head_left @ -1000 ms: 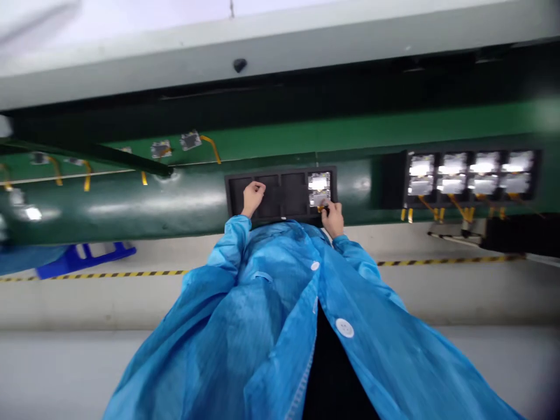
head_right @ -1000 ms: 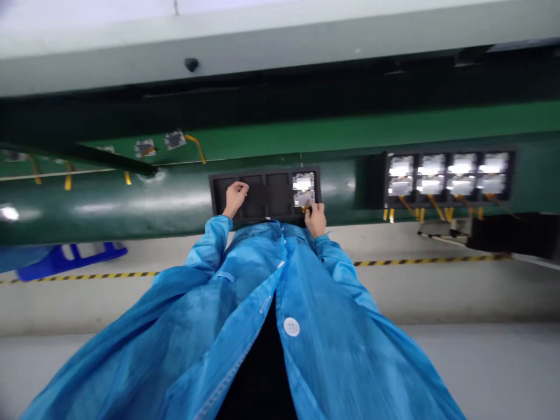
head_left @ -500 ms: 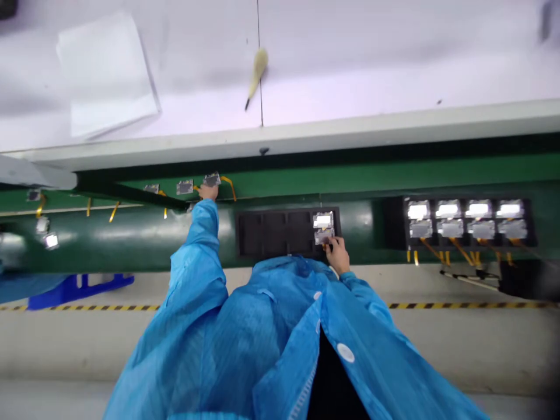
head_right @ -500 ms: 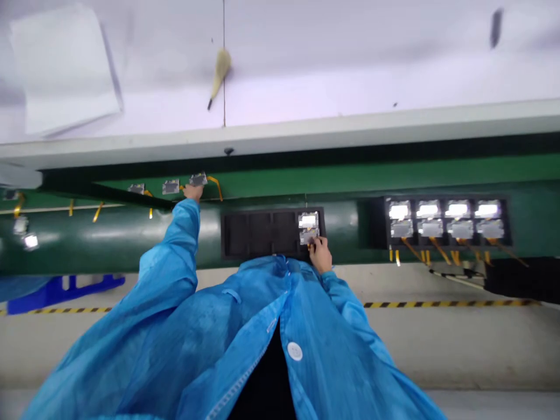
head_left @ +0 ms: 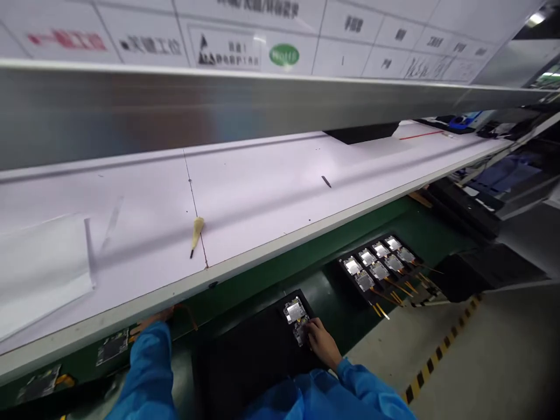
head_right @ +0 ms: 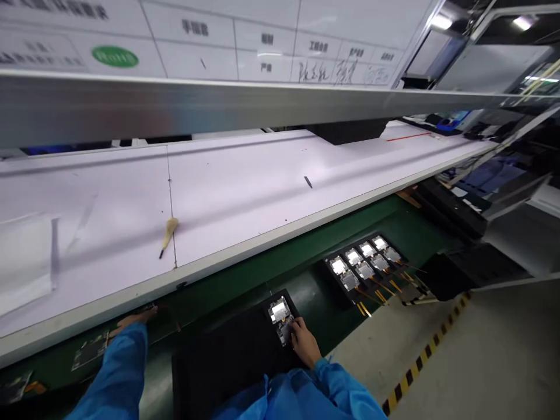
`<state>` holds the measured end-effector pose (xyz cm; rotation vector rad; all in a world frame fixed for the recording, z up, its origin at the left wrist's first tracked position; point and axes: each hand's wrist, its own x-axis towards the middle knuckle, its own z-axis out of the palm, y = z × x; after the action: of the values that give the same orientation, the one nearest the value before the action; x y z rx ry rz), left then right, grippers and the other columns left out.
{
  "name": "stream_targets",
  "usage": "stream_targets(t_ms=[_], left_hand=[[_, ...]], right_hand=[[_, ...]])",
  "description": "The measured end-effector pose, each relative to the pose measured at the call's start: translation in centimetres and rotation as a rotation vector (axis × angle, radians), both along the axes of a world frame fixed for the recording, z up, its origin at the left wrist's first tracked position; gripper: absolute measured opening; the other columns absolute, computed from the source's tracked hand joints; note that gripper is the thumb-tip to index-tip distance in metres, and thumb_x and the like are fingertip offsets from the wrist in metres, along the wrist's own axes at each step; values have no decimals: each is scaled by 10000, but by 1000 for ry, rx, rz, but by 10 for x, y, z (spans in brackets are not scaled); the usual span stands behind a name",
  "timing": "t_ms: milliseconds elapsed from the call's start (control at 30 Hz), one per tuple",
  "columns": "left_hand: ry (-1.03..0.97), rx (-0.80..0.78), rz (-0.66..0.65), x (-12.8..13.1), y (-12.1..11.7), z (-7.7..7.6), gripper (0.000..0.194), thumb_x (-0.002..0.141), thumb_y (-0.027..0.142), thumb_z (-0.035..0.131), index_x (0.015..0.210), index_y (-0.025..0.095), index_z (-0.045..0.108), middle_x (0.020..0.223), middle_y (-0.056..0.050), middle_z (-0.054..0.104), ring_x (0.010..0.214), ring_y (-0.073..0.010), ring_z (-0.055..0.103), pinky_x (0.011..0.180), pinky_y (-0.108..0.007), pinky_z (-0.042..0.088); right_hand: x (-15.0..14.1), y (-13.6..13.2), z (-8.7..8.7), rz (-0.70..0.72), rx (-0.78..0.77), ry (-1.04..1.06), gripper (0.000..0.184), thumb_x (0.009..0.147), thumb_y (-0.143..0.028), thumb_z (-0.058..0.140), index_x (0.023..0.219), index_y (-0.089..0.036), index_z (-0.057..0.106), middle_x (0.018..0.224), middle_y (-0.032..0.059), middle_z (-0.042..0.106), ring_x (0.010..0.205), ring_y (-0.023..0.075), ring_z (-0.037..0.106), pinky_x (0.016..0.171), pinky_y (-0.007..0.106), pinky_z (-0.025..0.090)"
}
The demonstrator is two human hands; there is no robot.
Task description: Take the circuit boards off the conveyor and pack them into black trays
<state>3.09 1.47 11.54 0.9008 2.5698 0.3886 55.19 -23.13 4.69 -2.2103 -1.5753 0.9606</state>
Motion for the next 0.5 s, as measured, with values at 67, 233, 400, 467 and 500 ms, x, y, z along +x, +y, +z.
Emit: stream_targets(t_ms=[67,233,400,467,500], left_hand=[[-60,-70,184,-2,-4,-3,811,469,568,827,1182,212,678,1502,-331,597,1439,-652,515,956,-756,554],[-349,132,152,9,-14,4,381,572,425,800,823,257,568,1210,-227,765,1397,-555,614,1008,-668,586],[-543,419,238,86,-63,8,278,689,369,756,821,251,541,907,-56,753,1080,-367,790,881,-496,661],[-695,539,240,136,-98,4,246,696,350,734,841,245,565,820,-21,707,943,-317,794,842,-452,663],[-756,566,225,162,-117,0,248,693,356,738,845,243,577,800,-13,692,896,-302,785,828,-443,660]], right_hand=[[-2,6,4,1,21,21,353,917,-181,529,1156,-269,773,1375,100,671,1089,243,771,984,355,592],[-19,23,18,56,109,150,342,888,-188,531,1096,-249,795,1307,112,734,1174,273,755,1072,399,577],[-58,41,37,88,236,344,259,888,-295,581,1018,-267,804,1070,91,791,1081,312,773,1026,485,613],[-76,46,43,72,283,431,273,899,-355,599,1066,-272,798,1066,88,796,1055,315,775,991,492,626],[-84,48,46,59,303,467,298,906,-388,608,1110,-273,792,1099,92,798,1049,311,773,973,486,631]])
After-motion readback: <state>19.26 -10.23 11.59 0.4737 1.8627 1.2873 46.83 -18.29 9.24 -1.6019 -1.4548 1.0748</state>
